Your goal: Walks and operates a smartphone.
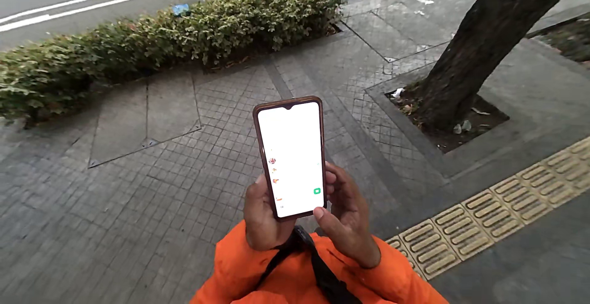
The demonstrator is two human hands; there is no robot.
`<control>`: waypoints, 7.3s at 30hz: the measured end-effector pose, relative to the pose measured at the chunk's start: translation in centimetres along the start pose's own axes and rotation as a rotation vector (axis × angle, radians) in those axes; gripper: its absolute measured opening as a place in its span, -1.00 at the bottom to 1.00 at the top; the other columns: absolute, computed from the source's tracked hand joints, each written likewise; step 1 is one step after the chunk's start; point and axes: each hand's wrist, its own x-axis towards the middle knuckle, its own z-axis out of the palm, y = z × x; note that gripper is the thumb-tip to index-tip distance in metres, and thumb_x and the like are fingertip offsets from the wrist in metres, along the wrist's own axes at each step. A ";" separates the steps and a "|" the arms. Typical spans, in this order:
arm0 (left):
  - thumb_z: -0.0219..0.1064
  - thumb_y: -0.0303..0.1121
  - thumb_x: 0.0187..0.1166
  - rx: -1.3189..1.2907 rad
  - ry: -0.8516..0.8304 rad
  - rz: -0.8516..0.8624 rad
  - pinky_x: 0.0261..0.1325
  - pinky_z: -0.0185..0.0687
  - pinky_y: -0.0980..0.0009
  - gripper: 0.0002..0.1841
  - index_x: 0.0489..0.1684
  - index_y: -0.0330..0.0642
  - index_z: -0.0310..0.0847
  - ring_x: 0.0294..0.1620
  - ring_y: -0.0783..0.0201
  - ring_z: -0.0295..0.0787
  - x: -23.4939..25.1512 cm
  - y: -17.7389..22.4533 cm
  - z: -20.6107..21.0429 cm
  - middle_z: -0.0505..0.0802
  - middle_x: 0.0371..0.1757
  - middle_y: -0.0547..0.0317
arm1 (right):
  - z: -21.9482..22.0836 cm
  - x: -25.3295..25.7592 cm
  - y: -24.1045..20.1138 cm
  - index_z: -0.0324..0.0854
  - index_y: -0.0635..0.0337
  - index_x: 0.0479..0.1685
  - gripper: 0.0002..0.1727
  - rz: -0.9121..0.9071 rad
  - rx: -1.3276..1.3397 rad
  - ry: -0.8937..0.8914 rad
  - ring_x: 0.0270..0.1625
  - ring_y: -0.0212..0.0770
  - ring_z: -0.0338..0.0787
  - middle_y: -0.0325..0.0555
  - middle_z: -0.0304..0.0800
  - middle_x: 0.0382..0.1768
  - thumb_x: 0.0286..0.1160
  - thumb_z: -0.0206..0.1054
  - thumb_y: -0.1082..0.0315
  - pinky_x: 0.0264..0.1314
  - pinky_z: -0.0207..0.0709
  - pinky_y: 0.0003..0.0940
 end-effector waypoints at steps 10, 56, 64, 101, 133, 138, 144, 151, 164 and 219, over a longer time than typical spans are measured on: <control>0.23 0.08 0.66 -0.011 0.021 0.032 0.37 0.71 -0.03 -0.48 0.36 -0.11 0.69 0.28 0.01 0.83 -0.4 -0.1 -0.1 0.87 0.22 -0.13 | 0.1 -0.1 0.0 0.36 0.28 0.62 -0.33 -0.008 0.025 -0.007 0.18 -0.47 0.74 -0.19 0.73 0.23 0.51 0.37 0.23 0.32 0.67 -0.45; 0.21 0.05 0.67 -0.042 -0.001 0.032 0.37 0.69 -0.05 -0.50 0.35 -0.11 0.69 0.28 0.00 0.82 -0.9 -0.3 0.3 0.86 0.22 -0.13 | 0.2 -0.6 -0.4 0.36 0.24 0.63 -0.30 -0.004 0.011 0.007 0.17 -0.45 0.76 -0.18 0.75 0.21 0.45 0.42 0.27 0.30 0.69 -0.45; 0.25 0.04 0.64 -0.026 0.011 -0.005 0.33 0.74 0.03 -0.52 0.26 -0.14 0.77 0.23 0.06 0.86 -1.5 -0.6 0.4 0.90 0.16 -0.10 | 0.1 1.3 -1.4 0.51 0.29 0.48 -0.47 0.002 0.008 0.045 0.00 -0.41 0.78 -0.09 0.80 0.12 0.59 0.30 0.19 0.08 0.74 -0.43; 0.20 0.02 0.68 0.015 -0.003 0.009 0.40 0.69 0.02 -0.51 0.36 -0.11 0.70 0.30 0.09 0.82 -0.2 -0.6 0.1 0.87 0.23 -0.06 | -0.7 -0.3 -0.1 0.33 0.25 0.66 -0.24 0.030 -0.025 -0.002 0.06 -0.43 0.78 -0.11 0.78 0.09 0.34 0.41 0.36 0.19 0.72 -0.44; 0.23 0.02 0.68 0.059 0.037 0.041 0.36 0.74 0.02 -0.53 0.30 -0.11 0.74 0.27 0.07 0.85 1.3 -2.8 1.0 0.90 0.19 -0.08 | -3.6 0.8 0.5 0.35 0.54 0.54 -0.30 0.010 0.041 -0.002 0.11 -0.42 0.77 0.01 0.79 0.16 0.37 0.38 0.37 0.24 0.69 -0.46; 0.26 0.02 0.67 0.014 0.034 0.032 0.36 0.74 0.01 -0.52 0.33 -0.14 0.72 0.28 0.03 0.85 0.9 -2.3 0.9 0.88 0.22 -0.12 | -3.0 1.8 0.1 0.43 0.53 0.47 -0.38 0.010 0.001 0.005 0.04 -0.46 0.76 -0.02 0.81 0.06 0.54 0.31 0.21 0.14 0.68 -0.50; 0.23 -0.04 0.70 -0.021 -0.019 0.014 0.38 0.75 0.13 -0.55 0.31 -0.15 0.75 0.28 0.16 0.86 0.0 -2.1 0.9 0.91 0.21 -0.02 | -1.5 4.7 -1.7 0.50 0.36 0.42 -0.48 0.055 0.062 0.066 0.01 -0.30 0.89 -0.05 0.82 0.08 0.47 0.39 0.33 -0.05 0.89 -0.34; 0.18 -0.03 0.74 0.026 -0.053 0.054 0.44 0.70 0.19 -0.55 0.35 -0.12 0.74 0.32 0.24 0.83 -0.9 -1.4 0.3 0.90 0.24 0.05 | 0.1 4.9 -1.8 0.51 0.31 0.38 -0.51 0.061 0.047 0.084 -0.01 -0.31 0.90 -0.12 0.85 0.01 0.44 0.41 0.39 -0.02 0.89 -0.33; 0.18 -0.02 0.72 0.011 -0.030 0.040 0.36 0.74 0.15 -0.54 0.29 -0.16 0.76 0.26 0.16 0.86 -0.8 -0.4 -0.5 0.91 0.19 -0.03 | 0.9 3.6 -1.7 0.46 0.36 0.47 -0.46 0.075 0.042 0.046 -0.02 -0.32 0.88 -0.05 0.84 0.08 0.48 0.35 0.37 -0.02 0.85 -0.38; 0.21 0.04 0.70 -0.006 -0.081 0.004 0.41 0.72 0.08 -0.52 0.32 -0.10 0.76 0.31 0.15 0.84 -0.8 -1.1 -0.2 0.90 0.23 0.01 | -1.1 7.3 -2.5 0.72 0.34 0.08 -0.63 -0.071 -0.097 0.106 0.08 -0.25 0.81 -0.05 0.83 -0.01 0.70 0.19 0.18 0.21 0.74 -0.21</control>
